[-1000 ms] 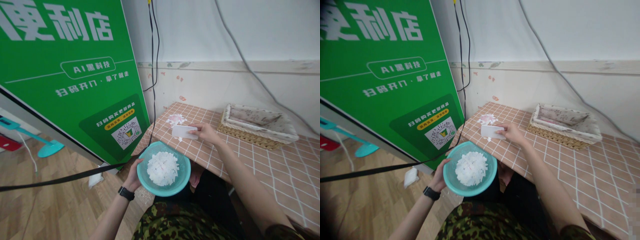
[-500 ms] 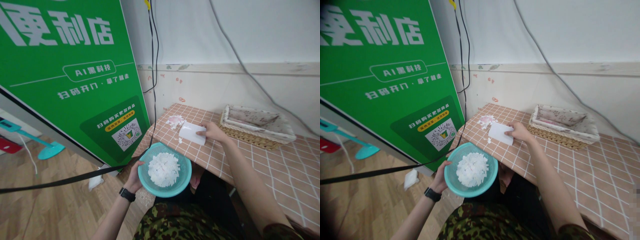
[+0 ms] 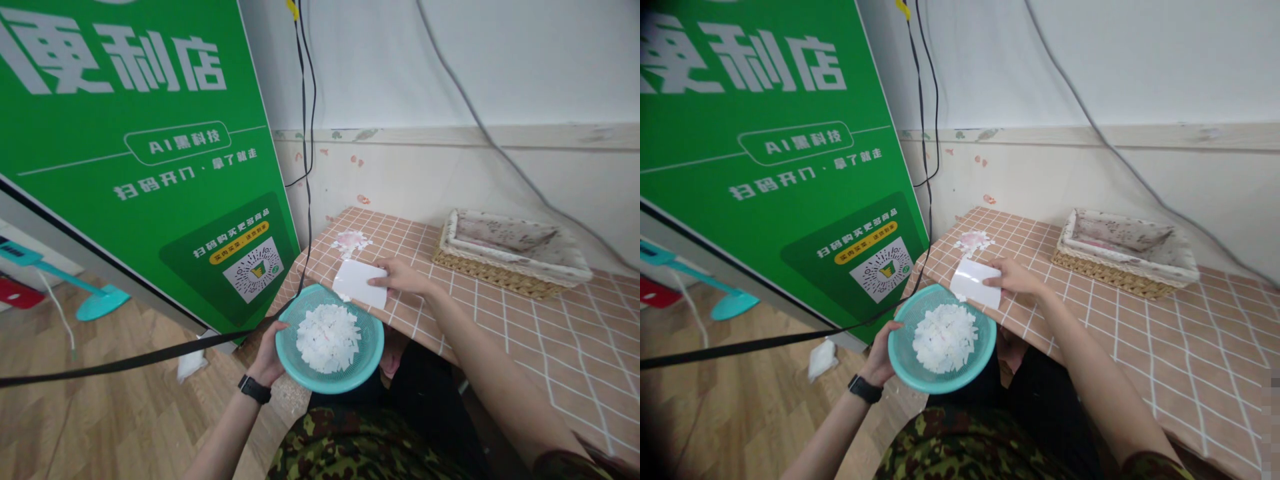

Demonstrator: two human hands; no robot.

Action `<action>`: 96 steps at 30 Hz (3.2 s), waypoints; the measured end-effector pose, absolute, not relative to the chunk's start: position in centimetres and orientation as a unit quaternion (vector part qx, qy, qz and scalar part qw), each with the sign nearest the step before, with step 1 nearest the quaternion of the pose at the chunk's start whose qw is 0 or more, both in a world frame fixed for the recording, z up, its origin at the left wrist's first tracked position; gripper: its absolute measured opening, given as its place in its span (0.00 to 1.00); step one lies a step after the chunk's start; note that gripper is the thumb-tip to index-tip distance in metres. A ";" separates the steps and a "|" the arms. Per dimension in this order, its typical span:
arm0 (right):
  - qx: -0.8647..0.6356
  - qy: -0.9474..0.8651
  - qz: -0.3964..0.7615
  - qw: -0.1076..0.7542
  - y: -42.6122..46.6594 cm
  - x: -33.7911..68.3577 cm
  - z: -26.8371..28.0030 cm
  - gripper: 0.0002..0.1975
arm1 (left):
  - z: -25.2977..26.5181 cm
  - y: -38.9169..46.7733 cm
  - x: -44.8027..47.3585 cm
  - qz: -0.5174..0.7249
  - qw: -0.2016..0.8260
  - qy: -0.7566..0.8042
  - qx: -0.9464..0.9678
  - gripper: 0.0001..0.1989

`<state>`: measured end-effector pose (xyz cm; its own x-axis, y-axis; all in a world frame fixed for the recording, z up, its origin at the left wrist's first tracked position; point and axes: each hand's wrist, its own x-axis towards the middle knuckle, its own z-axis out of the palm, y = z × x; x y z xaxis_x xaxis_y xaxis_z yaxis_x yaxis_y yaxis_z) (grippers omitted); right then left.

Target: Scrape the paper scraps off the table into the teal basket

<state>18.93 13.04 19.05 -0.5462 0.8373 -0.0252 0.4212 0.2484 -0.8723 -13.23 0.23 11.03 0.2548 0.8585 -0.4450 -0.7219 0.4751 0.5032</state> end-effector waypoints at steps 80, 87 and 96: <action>-0.408 -0.904 -0.120 0.048 7.5 6.3 19.6 0.21 | 7.8 -0.2 -14.5 0.504 0.779 0.369 0.050 0.11; -0.447 -0.882 -0.153 0.005 7.5 6.9 17.9 0.21 | 7.3 -0.6 -14.3 0.479 0.787 0.387 0.038 0.10; -0.543 -0.829 -0.132 -0.004 6.4 12.9 18.2 0.25 | 7.7 -1.2 -12.9 0.445 0.810 0.377 0.061 0.12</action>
<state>12.92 6.44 18.24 -0.4101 0.9017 0.1372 0.8996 0.3751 0.2236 -12.90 -1.17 7.67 0.3197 0.7664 -0.5572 -0.6743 0.5971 0.4344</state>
